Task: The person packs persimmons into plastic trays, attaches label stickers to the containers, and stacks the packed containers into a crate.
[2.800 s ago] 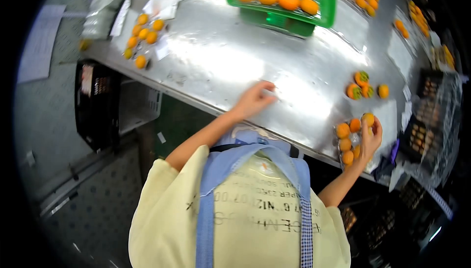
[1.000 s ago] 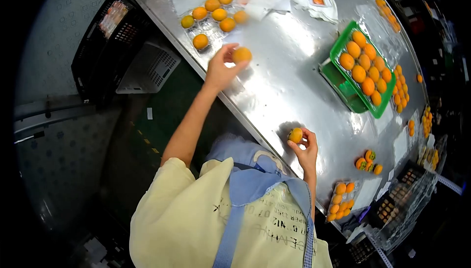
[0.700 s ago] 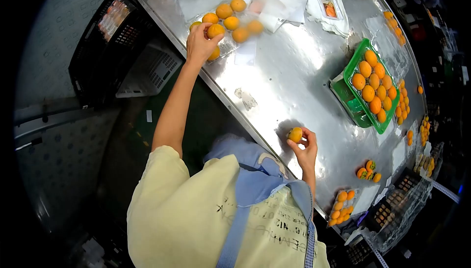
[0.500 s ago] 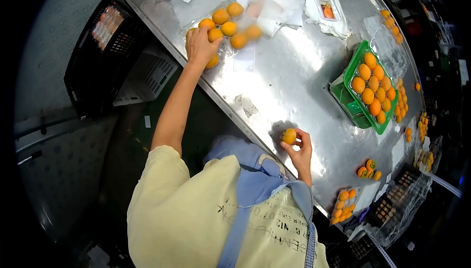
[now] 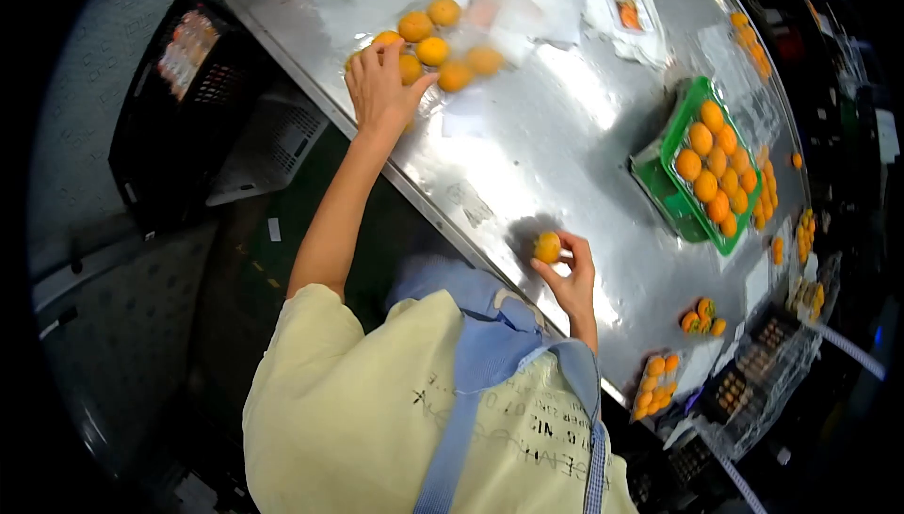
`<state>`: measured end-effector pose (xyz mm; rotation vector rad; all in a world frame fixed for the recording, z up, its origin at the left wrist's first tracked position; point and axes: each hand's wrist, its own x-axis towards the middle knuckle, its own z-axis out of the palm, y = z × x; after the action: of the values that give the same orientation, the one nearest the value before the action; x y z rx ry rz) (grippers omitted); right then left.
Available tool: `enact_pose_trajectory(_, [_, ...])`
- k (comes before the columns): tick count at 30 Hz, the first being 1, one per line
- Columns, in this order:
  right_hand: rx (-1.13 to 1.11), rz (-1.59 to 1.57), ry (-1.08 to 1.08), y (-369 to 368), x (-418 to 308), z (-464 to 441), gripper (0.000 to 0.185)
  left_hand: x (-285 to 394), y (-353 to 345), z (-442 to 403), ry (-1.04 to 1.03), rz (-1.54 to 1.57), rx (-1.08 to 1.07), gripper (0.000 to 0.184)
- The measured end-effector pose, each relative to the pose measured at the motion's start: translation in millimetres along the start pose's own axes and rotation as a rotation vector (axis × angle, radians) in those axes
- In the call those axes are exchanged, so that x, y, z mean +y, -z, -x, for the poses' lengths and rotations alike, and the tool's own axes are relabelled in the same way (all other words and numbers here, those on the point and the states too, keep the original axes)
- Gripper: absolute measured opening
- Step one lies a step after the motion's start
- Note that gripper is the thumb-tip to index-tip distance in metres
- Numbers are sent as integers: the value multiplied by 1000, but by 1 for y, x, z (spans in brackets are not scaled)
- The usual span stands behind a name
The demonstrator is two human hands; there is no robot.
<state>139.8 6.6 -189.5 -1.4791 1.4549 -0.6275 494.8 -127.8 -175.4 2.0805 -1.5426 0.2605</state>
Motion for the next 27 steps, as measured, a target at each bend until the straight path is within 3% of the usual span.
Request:
enact_pose_trajectory(6, [51,66,156,-5,-42,-22,64,81,29,79,39,1061,-876,55])
enact_pose_trajectory(10, [25,233,316,-7,-53,-30,70,113,41,110,25,1163,-1003,59])
enact_pose_trajectory(19, [22,44,363,-17,-60,-20,70,94,43,116,149,1203,-964,53])
enact_pose_trajectory(24, [57,26,259,-7,-40,-15,52,19,37,65,456,1225,-378,45])
enact_pose_trajectory(27, [13,89,176,0,-15,-6,35,-31,34,31,356,623,-120,46])
